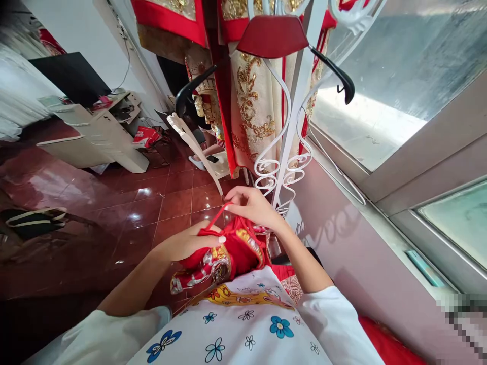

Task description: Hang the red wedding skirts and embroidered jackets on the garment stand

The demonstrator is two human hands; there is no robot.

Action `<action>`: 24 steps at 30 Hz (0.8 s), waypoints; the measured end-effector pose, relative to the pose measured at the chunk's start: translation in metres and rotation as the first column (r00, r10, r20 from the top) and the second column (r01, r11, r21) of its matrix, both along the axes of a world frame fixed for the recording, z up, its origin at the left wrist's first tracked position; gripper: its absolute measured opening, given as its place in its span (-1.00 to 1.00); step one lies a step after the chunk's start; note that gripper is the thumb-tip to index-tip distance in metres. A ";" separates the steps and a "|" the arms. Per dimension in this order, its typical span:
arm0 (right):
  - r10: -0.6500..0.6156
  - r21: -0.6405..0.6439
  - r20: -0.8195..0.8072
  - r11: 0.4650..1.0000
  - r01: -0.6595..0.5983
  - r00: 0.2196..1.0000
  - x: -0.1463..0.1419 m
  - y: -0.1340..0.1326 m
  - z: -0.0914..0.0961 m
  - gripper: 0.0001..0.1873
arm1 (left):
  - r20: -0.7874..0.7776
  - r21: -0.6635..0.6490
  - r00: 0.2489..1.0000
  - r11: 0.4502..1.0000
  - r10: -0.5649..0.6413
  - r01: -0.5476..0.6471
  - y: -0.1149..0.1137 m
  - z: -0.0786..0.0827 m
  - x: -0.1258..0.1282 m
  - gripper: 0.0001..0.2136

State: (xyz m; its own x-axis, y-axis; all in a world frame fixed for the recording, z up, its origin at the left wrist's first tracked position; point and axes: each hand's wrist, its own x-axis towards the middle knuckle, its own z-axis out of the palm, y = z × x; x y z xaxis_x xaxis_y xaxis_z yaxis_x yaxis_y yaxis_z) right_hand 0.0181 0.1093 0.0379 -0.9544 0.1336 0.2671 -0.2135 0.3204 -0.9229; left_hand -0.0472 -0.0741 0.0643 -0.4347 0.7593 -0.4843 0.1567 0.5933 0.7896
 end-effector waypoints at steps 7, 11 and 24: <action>-0.544 0.357 -0.166 0.744 0.565 0.822 0.043 -0.023 -0.017 -0.80 | 0.516 -0.105 0.744 0.893 0.425 -0.437 -0.008 -0.021 0.009 -0.73; -0.816 0.692 0.024 0.431 0.580 0.578 0.057 -0.033 -0.028 -0.87 | 0.571 -0.148 0.690 0.883 0.444 -0.446 -0.008 -0.031 0.015 -0.77; -0.214 0.051 0.189 0.977 0.208 0.958 0.071 -0.072 -0.049 -0.75 | 0.659 -0.174 0.643 0.912 0.389 -0.372 -0.004 -0.037 0.021 -0.75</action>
State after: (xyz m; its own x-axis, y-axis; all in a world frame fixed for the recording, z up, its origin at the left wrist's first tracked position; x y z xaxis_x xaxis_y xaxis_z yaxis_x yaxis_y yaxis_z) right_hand 0.0887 0.0377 -0.0115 -0.9391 0.3323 0.0880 0.0428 0.3671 -0.9292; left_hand -0.0259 -0.0786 0.0271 -0.2385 0.5875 -0.7733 -0.6482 0.4966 0.5772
